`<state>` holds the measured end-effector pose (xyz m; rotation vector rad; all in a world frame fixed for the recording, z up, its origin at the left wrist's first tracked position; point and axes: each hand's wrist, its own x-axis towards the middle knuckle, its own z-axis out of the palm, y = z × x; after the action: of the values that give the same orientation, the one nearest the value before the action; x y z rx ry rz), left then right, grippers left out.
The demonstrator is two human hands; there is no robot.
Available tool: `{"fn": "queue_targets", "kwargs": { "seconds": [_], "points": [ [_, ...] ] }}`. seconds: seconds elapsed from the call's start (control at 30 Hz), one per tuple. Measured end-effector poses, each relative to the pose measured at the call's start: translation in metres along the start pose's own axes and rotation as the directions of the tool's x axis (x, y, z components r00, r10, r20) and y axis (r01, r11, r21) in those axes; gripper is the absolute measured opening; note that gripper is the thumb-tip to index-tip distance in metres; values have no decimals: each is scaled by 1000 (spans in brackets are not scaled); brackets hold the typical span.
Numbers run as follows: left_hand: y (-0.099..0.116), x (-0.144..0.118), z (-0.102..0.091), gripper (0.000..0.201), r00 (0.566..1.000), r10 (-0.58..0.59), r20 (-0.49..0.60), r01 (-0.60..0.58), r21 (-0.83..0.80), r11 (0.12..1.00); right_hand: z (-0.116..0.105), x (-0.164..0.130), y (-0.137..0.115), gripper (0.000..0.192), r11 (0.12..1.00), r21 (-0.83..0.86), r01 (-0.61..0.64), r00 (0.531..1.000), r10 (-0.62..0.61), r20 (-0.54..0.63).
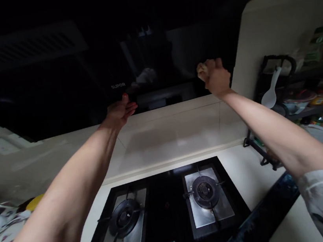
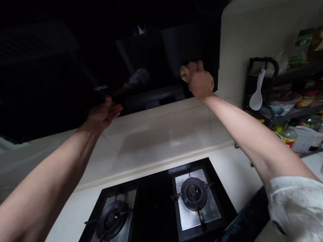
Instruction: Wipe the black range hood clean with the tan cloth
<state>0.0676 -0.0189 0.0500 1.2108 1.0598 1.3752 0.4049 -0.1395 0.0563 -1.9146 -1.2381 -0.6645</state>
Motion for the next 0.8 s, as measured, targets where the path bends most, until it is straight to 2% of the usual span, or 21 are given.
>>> {"fn": "queue_targets", "kwargs": {
  "seconds": [0.07, 0.13, 0.27, 0.37, 0.47, 0.5, 0.57, 0.63, 0.7, 0.73, 0.8],
  "points": [
    [1, 1, 1, 28, 1000, -8, 11, 8, 2, 1000, -3, 5, 9, 38, 993, 91, -74, 996, 78, -38],
    [0, 3, 0, 28, 1000, -5, 22, 5, 4, 1000, 4, 5, -2, 37, 981, 173, -90, 992, 104, -72],
    [0, 3, 0, 28, 1000, -9, 11, 9, -1, 1000, 25, 6, -27, 41, 967, 253, -23, 993, 52, -105],
    [1, 2, 1, 29, 1000, -18, 4, 18, -3, 1000, 22, 11, -7, 36, 960, 279, -23, 993, 53, -101],
    [1, 3, 1, 28, 1000, -22, 20, 22, -2, 1000, 3, 15, 15, 31, 954, 283, -97, 994, 110, -31],
    [1, 3, 1, 28, 999, -21, 25, 21, -2, 1000, -2, 14, 13, 30, 959, 261, -112, 993, 115, 3],
    [1, 3, 0, 27, 999, -18, 29, 18, 1, 1000, -8, 8, -7, 29, 978, 184, -96, 994, 87, 60],
    [2, 3, 0, 26, 1000, -14, 23, 13, 9, 1000, -3, 1, -36, 29, 993, 114, -34, 996, 24, 83],
    [3, 1, 0, 27, 1000, -12, 7, 12, 14, 1000, 6, -5, -56, 30, 993, 107, 41, 997, -47, 54],
    [3, 0, 1, 28, 1000, -12, 1, 12, 14, 1000, 10, -6, -56, 31, 991, 115, 61, 997, -65, 30],
    [4, -2, 1, 29, 1000, -15, 0, 14, 16, 1000, 11, -5, -36, 32, 995, 99, 32, 999, -32, -8]
  ]
}}
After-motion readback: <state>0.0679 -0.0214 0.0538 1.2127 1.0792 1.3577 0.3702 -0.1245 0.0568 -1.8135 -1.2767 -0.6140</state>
